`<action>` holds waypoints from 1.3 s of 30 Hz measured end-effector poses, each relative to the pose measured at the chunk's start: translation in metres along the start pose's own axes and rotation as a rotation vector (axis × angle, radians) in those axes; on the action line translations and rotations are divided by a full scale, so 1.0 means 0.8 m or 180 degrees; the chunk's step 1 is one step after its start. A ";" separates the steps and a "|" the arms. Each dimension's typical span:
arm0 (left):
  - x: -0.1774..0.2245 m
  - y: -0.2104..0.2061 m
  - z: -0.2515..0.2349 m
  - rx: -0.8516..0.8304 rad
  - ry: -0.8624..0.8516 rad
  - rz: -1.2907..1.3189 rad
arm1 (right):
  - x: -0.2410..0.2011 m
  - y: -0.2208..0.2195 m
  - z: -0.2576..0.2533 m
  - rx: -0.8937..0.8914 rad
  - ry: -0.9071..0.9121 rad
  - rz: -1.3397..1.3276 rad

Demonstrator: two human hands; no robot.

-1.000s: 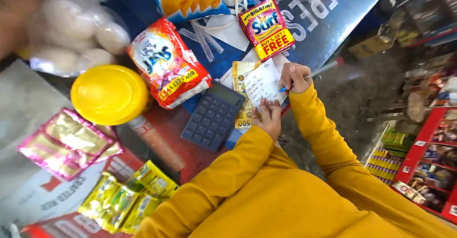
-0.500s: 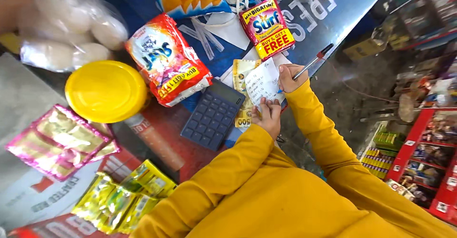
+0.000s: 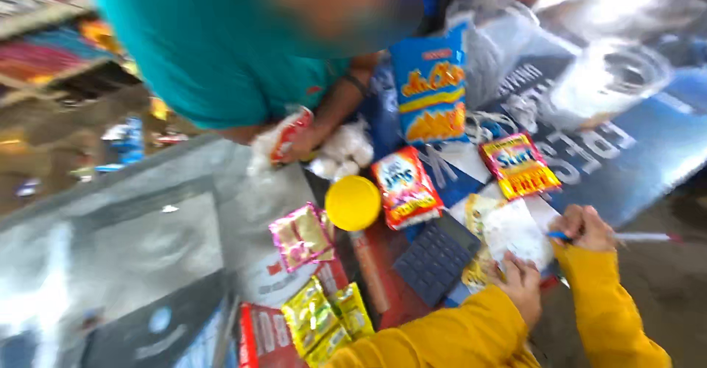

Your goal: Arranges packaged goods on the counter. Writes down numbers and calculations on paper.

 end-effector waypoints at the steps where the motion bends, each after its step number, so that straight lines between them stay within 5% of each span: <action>1: -0.001 -0.004 0.001 0.0223 0.0011 0.0064 | 0.000 -0.002 -0.001 -0.0069 0.0081 0.0030; 3: 0.001 -0.005 0.000 0.0347 0.0193 0.0450 | 0.002 -0.003 -0.003 -0.0132 0.0219 0.0008; 6: 0.006 0.026 -0.008 -0.0497 0.0441 0.0843 | 0.006 -0.004 -0.005 -0.0166 0.0343 0.0066; 9: 0.003 0.040 -0.012 -0.1090 0.0250 0.0684 | 0.008 -0.005 -0.005 -0.0299 0.0449 0.0177; 14: -0.002 0.030 -0.002 -0.0815 -0.0220 0.0011 | -0.019 -0.038 0.010 0.0077 0.0598 -0.0023; 18: -0.002 0.044 -0.008 -0.1607 -0.0272 0.0167 | -0.018 -0.036 0.010 -0.0009 0.0698 0.0036; 23: -0.007 0.021 0.000 -0.0799 -0.0310 0.0065 | -0.013 -0.040 0.006 0.0250 0.0746 -0.0082; 25: -0.012 -0.015 0.000 0.0768 -0.0164 0.0099 | -0.007 -0.034 0.000 0.0280 0.0459 0.0179; 27: -0.008 -0.038 -0.005 0.1618 0.0044 0.0180 | -0.008 -0.029 0.003 0.0373 0.0143 0.0605; 28: -0.006 -0.034 -0.003 0.1445 0.0127 0.0200 | -0.007 -0.026 0.004 0.0328 0.0109 0.0898; 30: -0.013 -0.003 -0.003 0.0117 0.0037 0.0522 | -0.007 -0.018 0.001 -0.0321 0.0476 0.1469; 33: -0.020 -0.009 0.003 -0.0069 -0.0347 0.0036 | -0.003 -0.009 -0.020 -0.1329 0.1230 0.1421; 36: -0.022 -0.006 0.004 -0.0365 -0.0485 -0.0328 | -0.007 -0.016 -0.008 -0.1497 0.0864 0.0991; 39: -0.018 0.000 0.004 -0.0599 -0.0559 -0.0664 | 0.000 -0.022 0.006 -0.1018 0.0333 0.0703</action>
Point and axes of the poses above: each hand's wrist, its own z-axis away from the middle knuckle, its own y-axis out of the back of the hand, x = y × z, the point moved 1 cm from there along -z, towards the middle knuckle, and after that the axes turned 14 degrees about -y, right-handed, at the moved point
